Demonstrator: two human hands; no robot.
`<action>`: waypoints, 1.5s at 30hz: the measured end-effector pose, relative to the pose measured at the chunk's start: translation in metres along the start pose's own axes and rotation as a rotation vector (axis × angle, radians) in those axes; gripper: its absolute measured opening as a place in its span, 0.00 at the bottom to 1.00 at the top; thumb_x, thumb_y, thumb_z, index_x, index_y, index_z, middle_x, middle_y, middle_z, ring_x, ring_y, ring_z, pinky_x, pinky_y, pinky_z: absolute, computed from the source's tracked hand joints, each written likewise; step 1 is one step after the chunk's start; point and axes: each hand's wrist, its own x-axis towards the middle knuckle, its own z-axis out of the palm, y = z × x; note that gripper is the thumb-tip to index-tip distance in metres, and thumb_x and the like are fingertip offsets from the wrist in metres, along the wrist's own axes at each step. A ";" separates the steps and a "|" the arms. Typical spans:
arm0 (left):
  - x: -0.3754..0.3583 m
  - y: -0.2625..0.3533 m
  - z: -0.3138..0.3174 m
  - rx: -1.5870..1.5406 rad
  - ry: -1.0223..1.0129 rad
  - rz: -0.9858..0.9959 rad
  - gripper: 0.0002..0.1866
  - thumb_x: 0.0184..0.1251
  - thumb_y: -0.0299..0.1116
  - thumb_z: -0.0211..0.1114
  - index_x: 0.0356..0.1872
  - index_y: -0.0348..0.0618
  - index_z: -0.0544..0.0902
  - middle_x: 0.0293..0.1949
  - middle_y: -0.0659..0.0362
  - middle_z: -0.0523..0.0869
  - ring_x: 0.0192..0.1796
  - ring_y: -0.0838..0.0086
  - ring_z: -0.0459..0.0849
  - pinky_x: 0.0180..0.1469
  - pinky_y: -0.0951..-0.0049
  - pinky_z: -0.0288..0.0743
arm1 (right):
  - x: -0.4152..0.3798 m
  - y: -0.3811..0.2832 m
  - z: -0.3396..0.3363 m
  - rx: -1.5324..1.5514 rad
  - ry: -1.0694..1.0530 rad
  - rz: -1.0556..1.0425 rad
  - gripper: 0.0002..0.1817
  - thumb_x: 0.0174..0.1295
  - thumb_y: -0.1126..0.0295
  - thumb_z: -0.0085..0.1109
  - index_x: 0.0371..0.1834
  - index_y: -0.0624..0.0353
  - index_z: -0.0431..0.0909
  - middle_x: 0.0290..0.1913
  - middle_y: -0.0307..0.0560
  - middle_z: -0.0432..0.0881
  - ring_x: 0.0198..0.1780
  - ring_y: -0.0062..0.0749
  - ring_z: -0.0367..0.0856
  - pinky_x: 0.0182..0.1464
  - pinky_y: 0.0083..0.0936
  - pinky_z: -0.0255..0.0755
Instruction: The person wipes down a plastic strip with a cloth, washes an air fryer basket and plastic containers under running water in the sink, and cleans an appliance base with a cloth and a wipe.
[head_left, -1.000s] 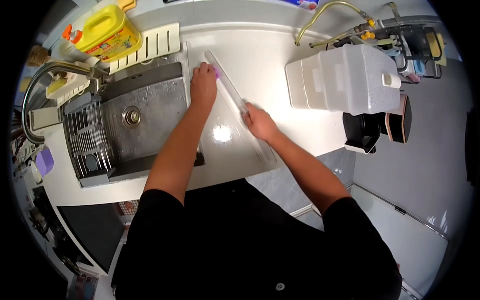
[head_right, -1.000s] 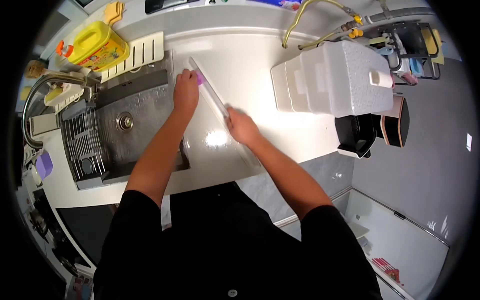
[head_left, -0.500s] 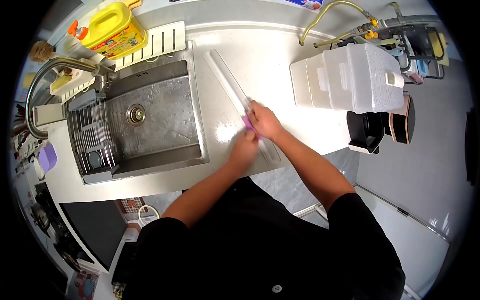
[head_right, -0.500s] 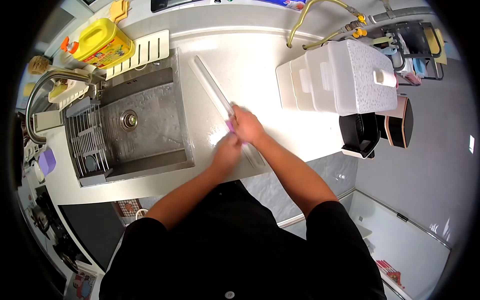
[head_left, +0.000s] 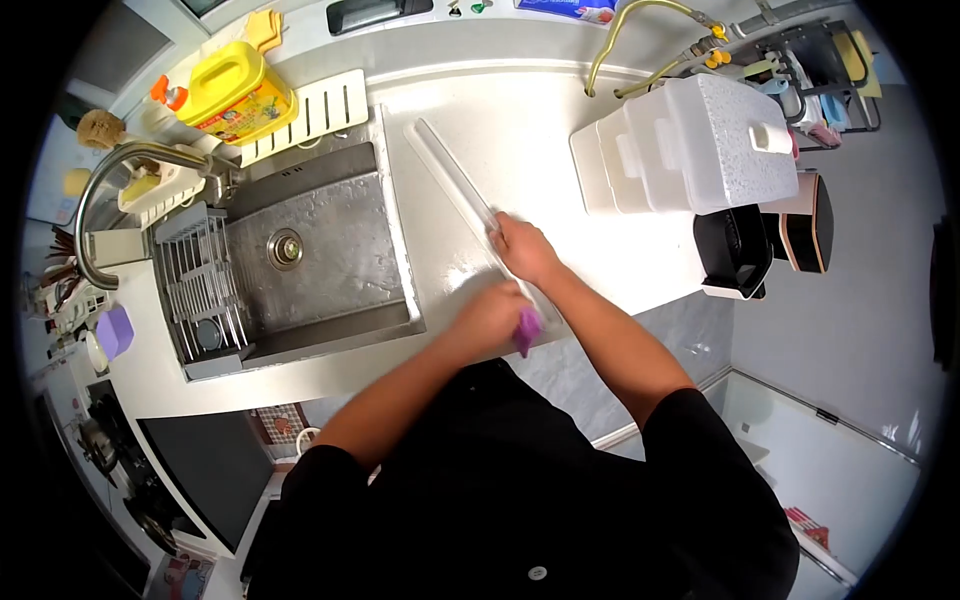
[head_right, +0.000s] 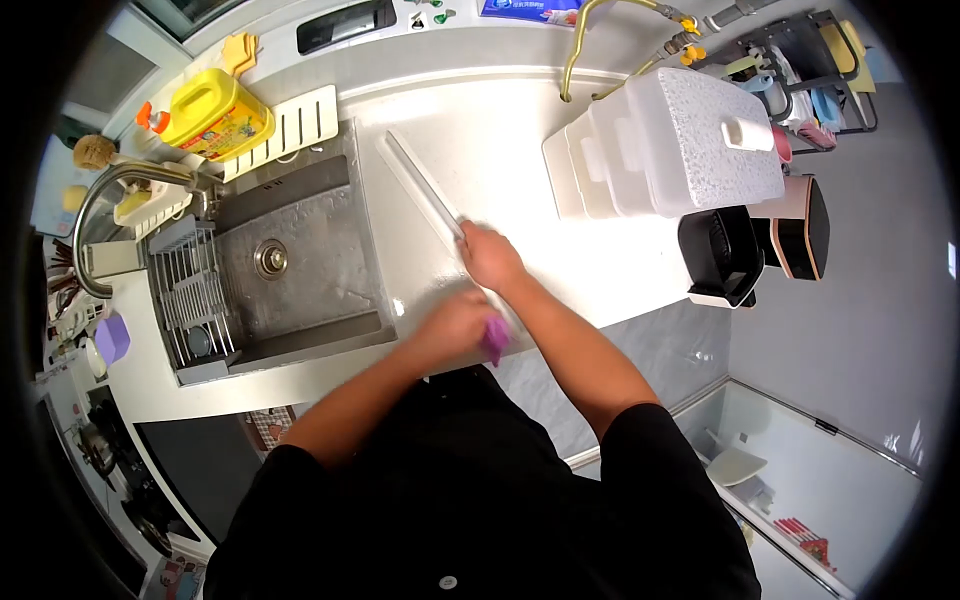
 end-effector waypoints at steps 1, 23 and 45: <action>0.007 -0.003 -0.030 0.029 0.073 0.075 0.08 0.60 0.27 0.66 0.39 0.42 0.90 0.41 0.50 0.87 0.45 0.56 0.87 0.50 0.60 0.81 | -0.001 0.000 -0.002 0.004 0.014 -0.029 0.17 0.73 0.65 0.51 0.59 0.63 0.73 0.42 0.66 0.84 0.46 0.64 0.83 0.51 0.54 0.76; 0.010 0.039 -0.084 -0.526 0.560 -0.418 0.13 0.74 0.28 0.64 0.55 0.35 0.83 0.45 0.60 0.89 0.40 0.80 0.86 0.43 0.78 0.79 | -0.052 -0.014 -0.028 0.248 0.163 -0.167 0.19 0.69 0.71 0.56 0.63 0.61 0.75 0.41 0.57 0.85 0.44 0.46 0.86 0.46 0.40 0.79; 0.088 -0.012 -0.057 0.155 0.622 -0.451 0.44 0.72 0.26 0.54 0.80 0.26 0.36 0.75 0.28 0.60 0.70 0.36 0.72 0.67 0.54 0.72 | 0.199 -0.019 0.011 -0.067 0.307 -0.532 0.08 0.67 0.67 0.54 0.39 0.53 0.85 0.45 0.48 0.83 0.47 0.49 0.84 0.49 0.44 0.79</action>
